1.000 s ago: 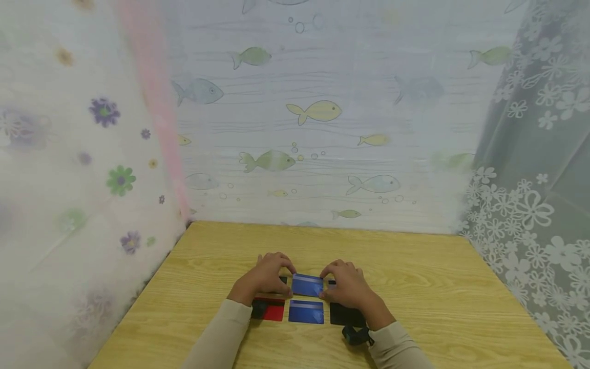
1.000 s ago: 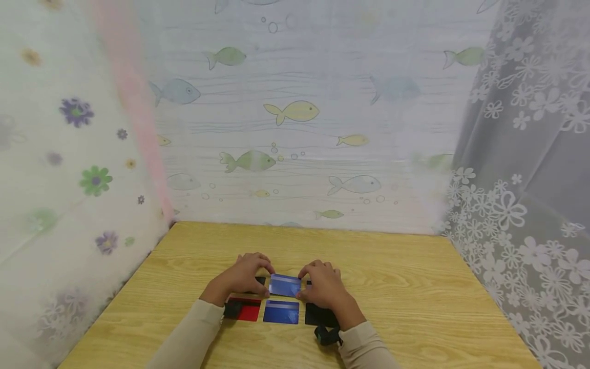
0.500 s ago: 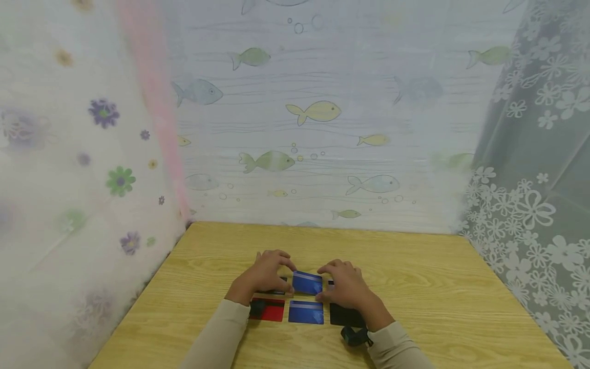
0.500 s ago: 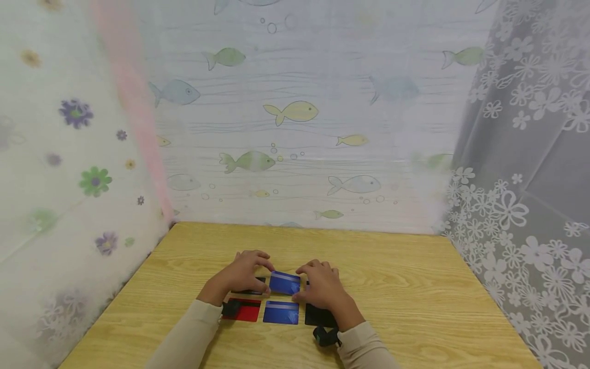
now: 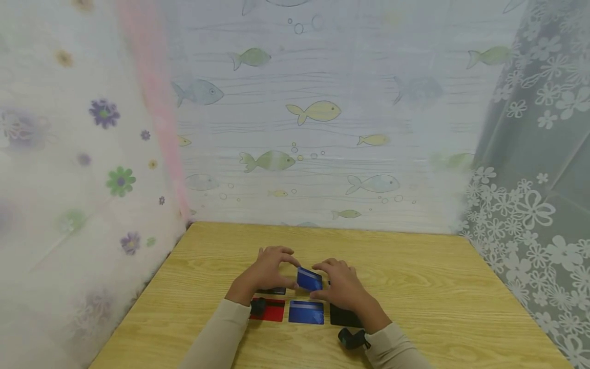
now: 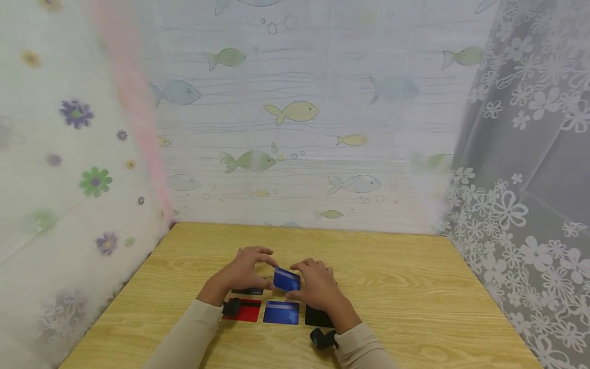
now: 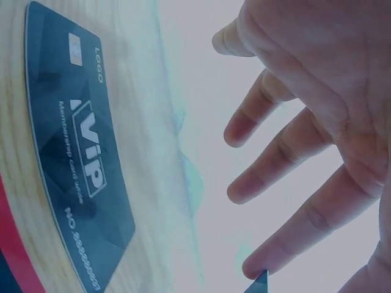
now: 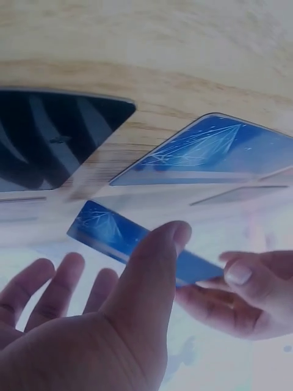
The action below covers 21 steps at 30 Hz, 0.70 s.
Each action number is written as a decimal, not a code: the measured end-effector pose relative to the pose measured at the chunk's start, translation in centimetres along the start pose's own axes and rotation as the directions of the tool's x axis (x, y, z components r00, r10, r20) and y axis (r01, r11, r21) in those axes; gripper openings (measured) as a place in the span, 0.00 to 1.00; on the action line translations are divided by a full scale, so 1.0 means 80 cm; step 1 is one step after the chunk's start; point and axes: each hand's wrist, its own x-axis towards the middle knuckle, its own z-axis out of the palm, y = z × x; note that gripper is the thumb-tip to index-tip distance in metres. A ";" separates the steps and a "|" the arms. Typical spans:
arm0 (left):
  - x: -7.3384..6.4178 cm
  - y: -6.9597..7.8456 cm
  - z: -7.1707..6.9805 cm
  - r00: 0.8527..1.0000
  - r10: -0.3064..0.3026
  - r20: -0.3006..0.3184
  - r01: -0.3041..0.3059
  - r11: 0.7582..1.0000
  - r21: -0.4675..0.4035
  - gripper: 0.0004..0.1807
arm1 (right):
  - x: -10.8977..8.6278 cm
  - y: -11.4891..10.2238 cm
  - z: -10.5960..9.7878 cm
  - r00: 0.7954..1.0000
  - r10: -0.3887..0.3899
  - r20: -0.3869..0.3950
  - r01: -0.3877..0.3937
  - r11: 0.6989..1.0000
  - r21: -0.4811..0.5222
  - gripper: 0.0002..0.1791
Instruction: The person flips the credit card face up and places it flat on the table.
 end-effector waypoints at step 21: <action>0.001 0.013 -0.004 0.992 0.112 -0.048 -0.114 0.993 -0.039 0.28 | -0.001 -0.012 -0.003 0.995 -0.039 -0.094 0.052 0.988 0.144 0.29</action>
